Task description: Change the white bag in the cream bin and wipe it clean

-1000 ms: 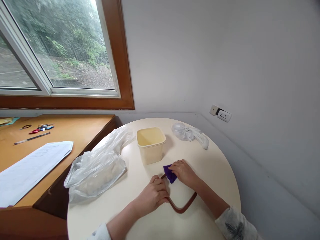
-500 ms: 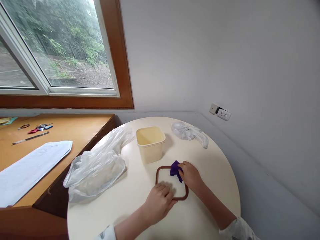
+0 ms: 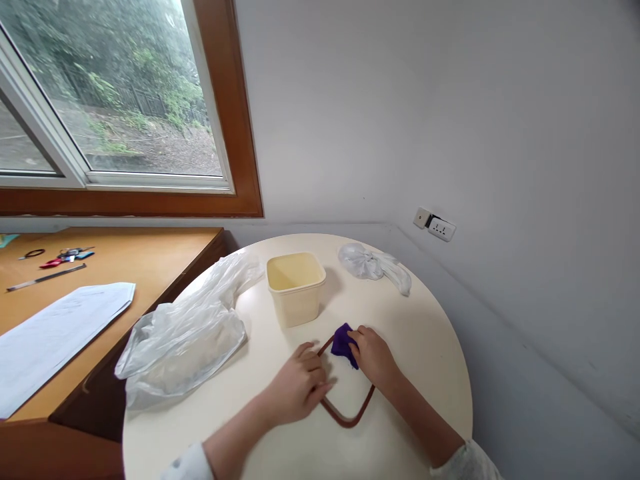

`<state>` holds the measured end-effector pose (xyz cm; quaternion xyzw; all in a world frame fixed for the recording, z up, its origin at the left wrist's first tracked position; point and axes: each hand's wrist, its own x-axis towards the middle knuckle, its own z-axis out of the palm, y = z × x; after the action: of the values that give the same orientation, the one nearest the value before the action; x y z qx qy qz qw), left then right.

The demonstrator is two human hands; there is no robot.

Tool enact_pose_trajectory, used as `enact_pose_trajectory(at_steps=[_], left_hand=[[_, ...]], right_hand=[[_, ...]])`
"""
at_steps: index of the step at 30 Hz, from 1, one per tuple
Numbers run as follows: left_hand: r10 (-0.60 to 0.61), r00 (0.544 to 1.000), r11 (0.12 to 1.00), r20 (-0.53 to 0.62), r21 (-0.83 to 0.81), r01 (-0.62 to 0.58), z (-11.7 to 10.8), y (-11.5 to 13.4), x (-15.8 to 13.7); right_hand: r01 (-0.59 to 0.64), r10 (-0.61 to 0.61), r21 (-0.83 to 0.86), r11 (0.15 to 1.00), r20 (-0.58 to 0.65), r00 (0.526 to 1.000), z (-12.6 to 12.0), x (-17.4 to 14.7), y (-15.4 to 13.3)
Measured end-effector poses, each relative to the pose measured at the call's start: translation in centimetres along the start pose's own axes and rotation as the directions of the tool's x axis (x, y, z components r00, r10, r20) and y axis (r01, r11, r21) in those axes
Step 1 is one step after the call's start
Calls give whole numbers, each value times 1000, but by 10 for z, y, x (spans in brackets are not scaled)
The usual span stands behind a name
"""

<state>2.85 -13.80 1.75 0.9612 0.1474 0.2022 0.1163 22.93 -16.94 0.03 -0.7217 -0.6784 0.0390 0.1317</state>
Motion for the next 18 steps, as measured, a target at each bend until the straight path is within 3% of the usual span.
enact_pose_trajectory(at_steps=[3,6,12,18], left_hand=[[109,988,991,106,-85,-100,-25,-19,-14],[165,972,985,165,-69,-155,-32,-28,-17],[218,968,974,127,33,-224,-17,-27,-10],[209,977,974,42,80,-212,-8,-22,-17]], right_hand=[[13,-13,19,1000,10,1000,1,2,4],[27,-27,34,999,18,999,1,3,4],[14,-14,30,999,14,1000,-1,2,4],[-33,33,2,999,-2,999,1,2,8]])
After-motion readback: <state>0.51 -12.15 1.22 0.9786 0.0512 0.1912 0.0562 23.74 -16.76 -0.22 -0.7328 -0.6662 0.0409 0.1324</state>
